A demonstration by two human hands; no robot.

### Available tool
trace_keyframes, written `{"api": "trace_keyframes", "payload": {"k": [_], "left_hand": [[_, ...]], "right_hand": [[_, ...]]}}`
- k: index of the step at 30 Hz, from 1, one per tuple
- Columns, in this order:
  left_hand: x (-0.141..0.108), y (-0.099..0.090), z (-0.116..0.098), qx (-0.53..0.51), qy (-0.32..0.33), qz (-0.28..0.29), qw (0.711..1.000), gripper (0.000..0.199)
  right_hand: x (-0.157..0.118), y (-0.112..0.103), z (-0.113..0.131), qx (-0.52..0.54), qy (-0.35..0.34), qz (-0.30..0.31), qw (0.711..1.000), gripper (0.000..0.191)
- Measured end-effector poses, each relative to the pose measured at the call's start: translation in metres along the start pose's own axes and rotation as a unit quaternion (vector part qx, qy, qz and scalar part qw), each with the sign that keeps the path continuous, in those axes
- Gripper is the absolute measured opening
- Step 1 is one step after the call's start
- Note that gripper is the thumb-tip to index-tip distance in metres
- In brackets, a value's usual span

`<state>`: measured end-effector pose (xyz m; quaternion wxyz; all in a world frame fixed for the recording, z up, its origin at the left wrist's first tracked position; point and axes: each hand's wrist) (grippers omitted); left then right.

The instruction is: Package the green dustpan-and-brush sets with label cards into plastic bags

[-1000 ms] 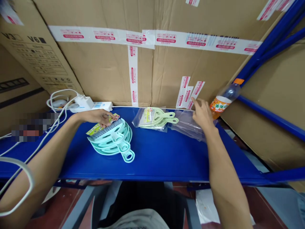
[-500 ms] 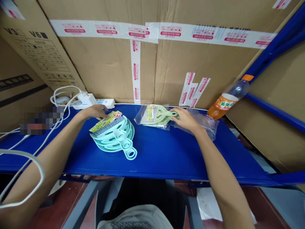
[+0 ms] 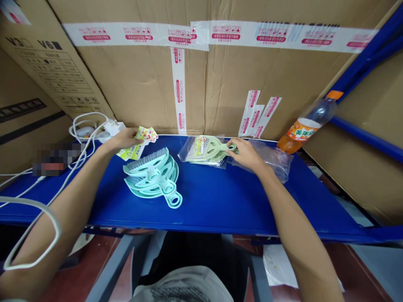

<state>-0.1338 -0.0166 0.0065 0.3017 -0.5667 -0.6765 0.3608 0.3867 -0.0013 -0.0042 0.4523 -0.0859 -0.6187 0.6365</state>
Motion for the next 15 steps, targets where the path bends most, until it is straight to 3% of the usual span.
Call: {"api": "trace_keyframes", "payload": {"k": [3,6,15], "left_hand": [[0.002,0.006,-0.002,0.124,0.015,0.018,0.992,0.055],[0.003,0.015,-0.004,0.143,0.021,0.026,0.989,0.062],[-0.005,0.024,-0.007,0.202,0.093,-0.033,0.974,0.057]], "right_hand": [[0.0,0.001,0.0,0.004,0.009,-0.011,1.0,0.016],[0.001,0.003,0.0,0.005,0.014,-0.02,1.0,0.017],[0.0,0.002,0.004,-0.028,0.011,-0.007,1.0,0.016]]}}
Point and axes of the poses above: each hand's wrist, its own x-axis towards the middle knuckle, its own y-axis out of the palm, z = x × y, and after that the axes turned 6 degrees about -y, right-handed
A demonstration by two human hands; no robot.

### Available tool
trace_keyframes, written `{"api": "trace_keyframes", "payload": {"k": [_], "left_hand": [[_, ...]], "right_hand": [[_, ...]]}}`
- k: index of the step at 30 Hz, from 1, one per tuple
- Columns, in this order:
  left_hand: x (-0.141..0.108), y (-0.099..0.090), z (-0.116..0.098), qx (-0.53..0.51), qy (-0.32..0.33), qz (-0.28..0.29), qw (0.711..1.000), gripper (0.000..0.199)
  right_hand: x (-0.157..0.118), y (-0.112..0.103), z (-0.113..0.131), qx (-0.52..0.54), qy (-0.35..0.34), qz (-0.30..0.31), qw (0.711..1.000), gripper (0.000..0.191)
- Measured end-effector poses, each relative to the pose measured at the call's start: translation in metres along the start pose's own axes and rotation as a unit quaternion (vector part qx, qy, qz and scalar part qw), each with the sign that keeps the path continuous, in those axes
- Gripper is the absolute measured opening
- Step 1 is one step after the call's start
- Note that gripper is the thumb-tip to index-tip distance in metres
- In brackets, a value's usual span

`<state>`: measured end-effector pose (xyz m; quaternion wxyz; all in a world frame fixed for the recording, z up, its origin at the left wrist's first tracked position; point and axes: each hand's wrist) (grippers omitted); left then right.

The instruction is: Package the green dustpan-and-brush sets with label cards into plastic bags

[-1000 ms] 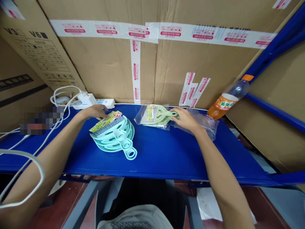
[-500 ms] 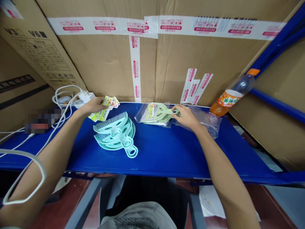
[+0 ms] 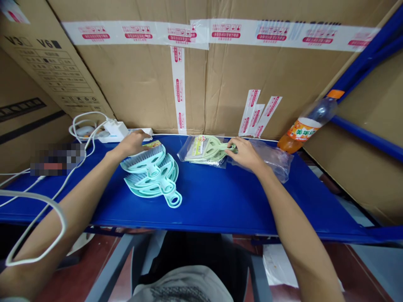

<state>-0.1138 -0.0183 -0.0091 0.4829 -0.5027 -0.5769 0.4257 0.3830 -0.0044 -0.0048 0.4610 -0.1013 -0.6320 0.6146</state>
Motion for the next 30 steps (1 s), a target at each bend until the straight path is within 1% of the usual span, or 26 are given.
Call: {"api": "trace_keyframes", "payload": {"k": [2,4,5,7,8,9,10,11,13,15,17,19,21,24,27,29,30], "left_hand": [[-0.002,-0.001,-0.003,0.016,0.017,-0.007,1.0,0.053],[-0.004,-0.002,-0.007,0.031,0.031,0.01,0.999,0.046],[-0.005,-0.002,-0.009,0.039,0.037,0.023,0.998,0.044],[-0.006,-0.002,-0.013,0.065,0.049,0.039,0.996,0.044],[-0.006,-0.001,-0.015,0.081,0.052,0.042,0.994,0.046],[-0.007,-0.001,-0.017,0.095,0.052,0.046,0.993,0.049],[-0.007,-0.001,-0.019,0.108,0.049,0.052,0.992,0.052],[-0.008,-0.001,-0.021,0.118,0.045,0.06,0.99,0.052],[-0.01,-0.002,-0.025,0.129,0.034,0.078,0.988,0.049],[-0.013,-0.003,-0.031,0.133,0.028,0.091,0.987,0.045],[-0.018,-0.005,-0.037,0.132,0.026,0.096,0.986,0.042],[-0.023,-0.007,-0.044,0.123,0.028,0.109,0.986,0.04],[-0.027,-0.01,-0.05,0.095,0.024,0.129,0.987,0.039],[-0.031,-0.013,-0.056,0.036,0.004,0.156,0.987,0.038],[-0.031,-0.017,-0.058,-0.021,-0.02,0.175,0.984,0.037],[-0.031,-0.019,-0.058,-0.043,-0.021,0.17,0.984,0.037],[-0.031,-0.019,-0.059,-0.043,-0.012,0.162,0.986,0.037]], "right_hand": [[0.0,-0.004,0.009,-0.04,-0.006,-0.026,0.999,0.023],[0.001,-0.008,0.026,-0.069,-0.022,-0.075,0.994,0.03],[0.001,-0.01,0.039,-0.065,-0.036,-0.098,0.992,0.031],[0.0,-0.01,0.071,-0.001,-0.073,-0.117,0.99,0.029],[-0.003,-0.008,0.089,0.05,-0.099,-0.105,0.988,0.03],[-0.006,-0.004,0.108,0.103,-0.13,-0.074,0.983,0.033],[-0.01,0.0,0.127,0.142,-0.158,-0.039,0.976,0.04],[-0.015,0.005,0.143,0.154,-0.188,0.01,0.97,0.051],[-0.025,0.017,0.17,0.132,-0.238,0.07,0.96,0.066],[-0.034,0.027,0.186,0.094,-0.266,0.104,0.954,0.075],[-0.04,0.035,0.193,0.06,-0.268,0.121,0.954,0.086],[-0.042,0.038,0.194,0.041,-0.255,0.133,0.957,0.097],[-0.042,0.038,0.193,0.039,-0.247,0.14,0.958,0.101],[-0.042,0.037,0.193,0.055,-0.232,0.147,0.96,0.09],[-0.043,0.035,0.192,0.083,-0.193,0.147,0.967,0.069],[-0.043,0.034,0.191,0.113,-0.175,0.144,0.967,0.058],[-0.043,0.033,0.191,0.134,-0.172,0.143,0.965,0.055]]}}
Point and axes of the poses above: each hand's wrist, its own x-axis towards the middle knuckle, its own y-axis out of the palm, z = x × y, and after that the axes turned 6 degrees about -y, right-handed
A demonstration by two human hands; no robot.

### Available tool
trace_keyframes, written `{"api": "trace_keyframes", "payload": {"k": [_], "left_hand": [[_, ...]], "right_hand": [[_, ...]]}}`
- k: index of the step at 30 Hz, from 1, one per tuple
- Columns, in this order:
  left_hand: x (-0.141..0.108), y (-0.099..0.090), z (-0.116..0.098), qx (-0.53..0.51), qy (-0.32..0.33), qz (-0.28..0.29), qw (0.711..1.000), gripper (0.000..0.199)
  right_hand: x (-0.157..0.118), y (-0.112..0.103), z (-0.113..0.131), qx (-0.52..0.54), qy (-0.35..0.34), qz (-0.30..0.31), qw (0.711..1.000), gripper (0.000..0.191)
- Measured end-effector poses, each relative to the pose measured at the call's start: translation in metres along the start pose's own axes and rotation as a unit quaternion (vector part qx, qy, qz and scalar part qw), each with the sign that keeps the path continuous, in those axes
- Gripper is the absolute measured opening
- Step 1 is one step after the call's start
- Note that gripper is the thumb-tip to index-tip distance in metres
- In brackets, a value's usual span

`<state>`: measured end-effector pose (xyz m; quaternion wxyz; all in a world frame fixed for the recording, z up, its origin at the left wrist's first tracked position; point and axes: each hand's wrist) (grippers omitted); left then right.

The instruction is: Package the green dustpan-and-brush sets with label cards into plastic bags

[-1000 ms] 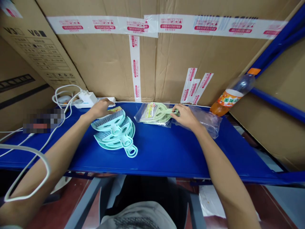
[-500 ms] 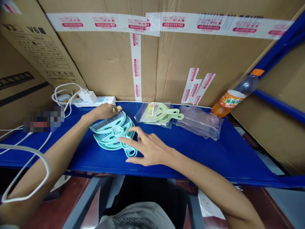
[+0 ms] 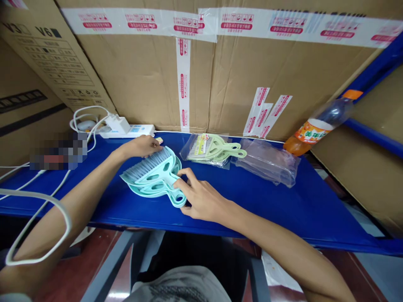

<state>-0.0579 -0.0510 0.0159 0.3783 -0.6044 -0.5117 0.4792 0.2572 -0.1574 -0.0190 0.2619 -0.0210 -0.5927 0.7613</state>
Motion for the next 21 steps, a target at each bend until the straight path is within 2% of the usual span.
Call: {"api": "trace_keyframes", "payload": {"k": [4,8,11,14,17,21], "left_hand": [[-0.001,0.0,-0.004,0.011,0.045,-0.014,0.999,0.038],[-0.002,0.001,-0.006,-0.064,0.03,0.038,0.997,0.041],[-0.004,0.001,-0.008,-0.119,-0.014,0.049,0.992,0.045],[-0.007,0.001,-0.01,-0.099,-0.041,0.041,0.993,0.056],[-0.011,-0.001,-0.013,-0.087,-0.056,0.041,0.994,0.067],[-0.013,-0.002,-0.014,-0.135,-0.064,0.057,0.987,0.079]], "right_hand": [[-0.001,-0.007,0.001,0.085,-0.018,-0.01,0.996,0.054],[-0.003,-0.01,0.002,0.062,-0.044,-0.035,0.997,0.021],[-0.005,-0.01,0.001,0.045,-0.06,-0.05,0.996,0.024],[-0.005,-0.008,0.0,0.058,-0.048,-0.046,0.996,0.025],[-0.004,-0.006,-0.001,0.076,-0.046,-0.021,0.996,0.029],[-0.001,-0.014,-0.01,0.073,-0.038,0.037,0.996,0.027]]}}
Point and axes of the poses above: each hand's wrist, its own x-axis towards the middle knuckle, its own y-axis out of the palm, z = x × y, and after that the axes turned 6 degrees about -y, right-handed
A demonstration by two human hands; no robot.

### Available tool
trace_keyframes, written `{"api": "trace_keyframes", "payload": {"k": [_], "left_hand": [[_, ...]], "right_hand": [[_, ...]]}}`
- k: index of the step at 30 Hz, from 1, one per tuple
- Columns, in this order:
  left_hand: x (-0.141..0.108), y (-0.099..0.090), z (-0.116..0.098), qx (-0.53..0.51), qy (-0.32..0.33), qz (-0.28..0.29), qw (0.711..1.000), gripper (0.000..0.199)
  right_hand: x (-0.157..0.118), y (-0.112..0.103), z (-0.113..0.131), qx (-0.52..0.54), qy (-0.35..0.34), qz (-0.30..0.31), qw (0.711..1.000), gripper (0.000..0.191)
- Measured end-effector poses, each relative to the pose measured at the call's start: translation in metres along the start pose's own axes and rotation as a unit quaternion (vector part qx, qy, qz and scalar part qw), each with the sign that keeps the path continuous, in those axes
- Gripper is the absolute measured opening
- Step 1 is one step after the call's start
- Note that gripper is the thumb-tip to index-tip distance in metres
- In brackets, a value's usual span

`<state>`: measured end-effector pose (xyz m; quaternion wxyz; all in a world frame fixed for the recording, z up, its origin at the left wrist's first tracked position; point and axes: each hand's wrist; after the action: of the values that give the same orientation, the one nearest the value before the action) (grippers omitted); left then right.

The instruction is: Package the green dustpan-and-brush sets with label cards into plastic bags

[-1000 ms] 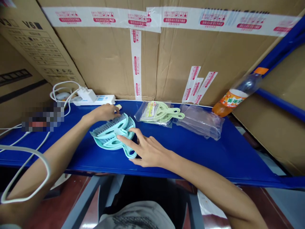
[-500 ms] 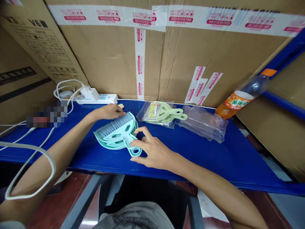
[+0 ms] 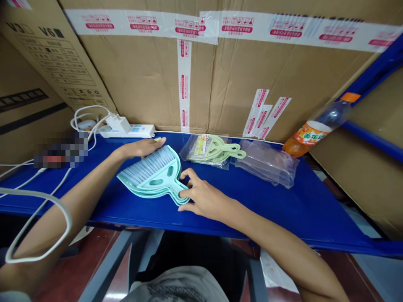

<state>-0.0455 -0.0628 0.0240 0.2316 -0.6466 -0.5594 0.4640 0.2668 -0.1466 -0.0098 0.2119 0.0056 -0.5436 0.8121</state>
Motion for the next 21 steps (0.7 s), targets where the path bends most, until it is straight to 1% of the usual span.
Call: {"api": "trace_keyframes", "payload": {"k": [3,6,7,9,11,13,14,16,19,21], "left_hand": [[0.002,0.0,0.002,-0.055,-0.014,0.039,0.998,0.082],[0.003,0.005,0.002,-0.127,0.002,0.093,0.987,0.076],[0.003,0.007,0.001,-0.149,0.016,0.115,0.982,0.072],[0.0,0.012,-0.001,-0.181,0.039,0.153,0.971,0.067],[-0.004,0.017,-0.005,-0.195,0.05,0.184,0.962,0.074],[-0.008,0.02,-0.008,-0.202,0.057,0.208,0.955,0.084],[-0.01,0.021,-0.009,-0.204,0.06,0.213,0.954,0.085],[-0.012,0.022,-0.011,-0.202,0.062,0.197,0.957,0.084],[-0.014,0.023,-0.012,-0.197,0.069,0.158,0.965,0.079],[-0.014,0.024,-0.012,-0.195,0.075,0.158,0.965,0.077]], "right_hand": [[-0.004,-0.02,-0.014,-0.007,0.041,0.048,0.998,0.018],[-0.013,-0.046,-0.032,-0.032,0.079,0.064,0.994,0.013],[-0.017,-0.054,-0.037,-0.038,0.088,0.063,0.993,0.014],[-0.024,-0.068,-0.045,-0.031,0.094,0.059,0.993,0.024],[-0.028,-0.078,-0.048,-0.013,0.088,0.054,0.995,0.036],[-0.029,-0.083,-0.048,-0.007,0.075,0.047,0.996,0.043],[-0.03,-0.085,-0.048,-0.01,0.071,0.044,0.996,0.046],[-0.03,-0.088,-0.046,-0.016,0.07,0.041,0.997,0.047],[-0.033,-0.091,-0.044,-0.013,0.094,0.03,0.995,0.044],[-0.035,-0.093,-0.045,-0.004,0.108,0.029,0.994,0.045]]}}
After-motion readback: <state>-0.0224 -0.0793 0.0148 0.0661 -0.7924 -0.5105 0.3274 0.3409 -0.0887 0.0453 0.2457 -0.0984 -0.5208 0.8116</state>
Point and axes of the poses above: each hand's wrist, its own x-axis towards the middle knuckle, its own y-axis out of the palm, z = x × y, and after that the axes turned 6 degrees about -y, right-handed
